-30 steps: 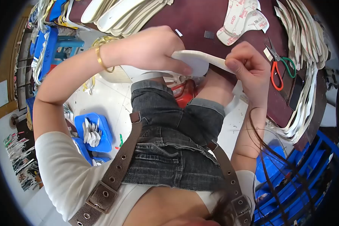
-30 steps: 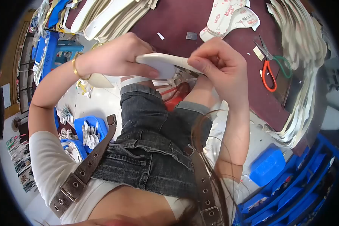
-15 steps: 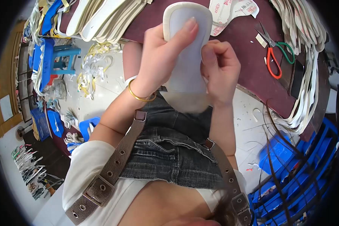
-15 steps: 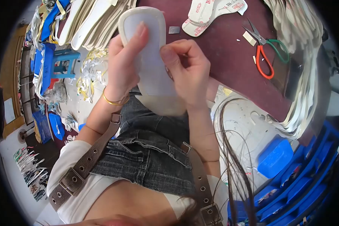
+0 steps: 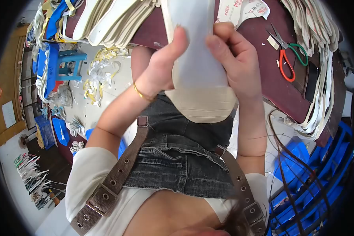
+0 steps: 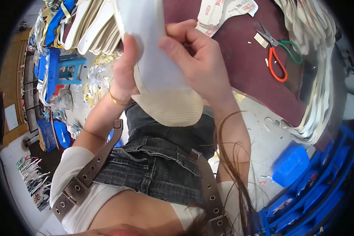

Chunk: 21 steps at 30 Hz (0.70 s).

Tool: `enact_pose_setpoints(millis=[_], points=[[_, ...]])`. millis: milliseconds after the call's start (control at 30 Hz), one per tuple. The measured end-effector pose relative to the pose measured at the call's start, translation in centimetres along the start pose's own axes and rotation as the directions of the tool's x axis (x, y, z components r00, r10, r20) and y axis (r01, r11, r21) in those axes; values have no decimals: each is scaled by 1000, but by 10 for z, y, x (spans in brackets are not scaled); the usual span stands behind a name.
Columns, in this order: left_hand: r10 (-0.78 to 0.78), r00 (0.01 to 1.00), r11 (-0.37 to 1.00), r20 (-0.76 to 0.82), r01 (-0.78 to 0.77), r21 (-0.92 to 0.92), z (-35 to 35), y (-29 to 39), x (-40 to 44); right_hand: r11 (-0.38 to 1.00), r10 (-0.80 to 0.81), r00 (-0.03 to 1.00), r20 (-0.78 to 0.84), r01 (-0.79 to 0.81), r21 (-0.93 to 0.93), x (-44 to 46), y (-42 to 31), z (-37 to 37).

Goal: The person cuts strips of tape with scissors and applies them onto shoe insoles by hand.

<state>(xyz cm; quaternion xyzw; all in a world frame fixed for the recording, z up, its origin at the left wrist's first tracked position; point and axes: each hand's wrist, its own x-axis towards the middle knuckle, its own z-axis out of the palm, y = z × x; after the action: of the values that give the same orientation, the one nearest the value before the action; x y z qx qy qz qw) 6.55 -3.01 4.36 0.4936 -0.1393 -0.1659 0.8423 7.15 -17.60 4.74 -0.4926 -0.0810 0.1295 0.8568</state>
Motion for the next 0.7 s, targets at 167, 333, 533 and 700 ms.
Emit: enact_pose_setpoints(millis=[167, 333, 533, 700], points=[[-100, 991, 979, -84, 83, -187, -11, 14, -13, 980, 191, 979, 66, -187, -66, -21, 11, -29], [-85, 996, 923, 42, 94, -372, -16, 6, -6, 908, 418, 906, 69, -416, -50, -33, 14, -18], [-361, 914, 429, 183, 338, -838, -19, 2, -11, 804, 554, 792, 257, -429, -412, -27, 13, -33], [-378, 926, 308, -16, 110, -945, -65, 17, -27, -595, -192, 981, -37, -146, -790, 18, -42, -205]])
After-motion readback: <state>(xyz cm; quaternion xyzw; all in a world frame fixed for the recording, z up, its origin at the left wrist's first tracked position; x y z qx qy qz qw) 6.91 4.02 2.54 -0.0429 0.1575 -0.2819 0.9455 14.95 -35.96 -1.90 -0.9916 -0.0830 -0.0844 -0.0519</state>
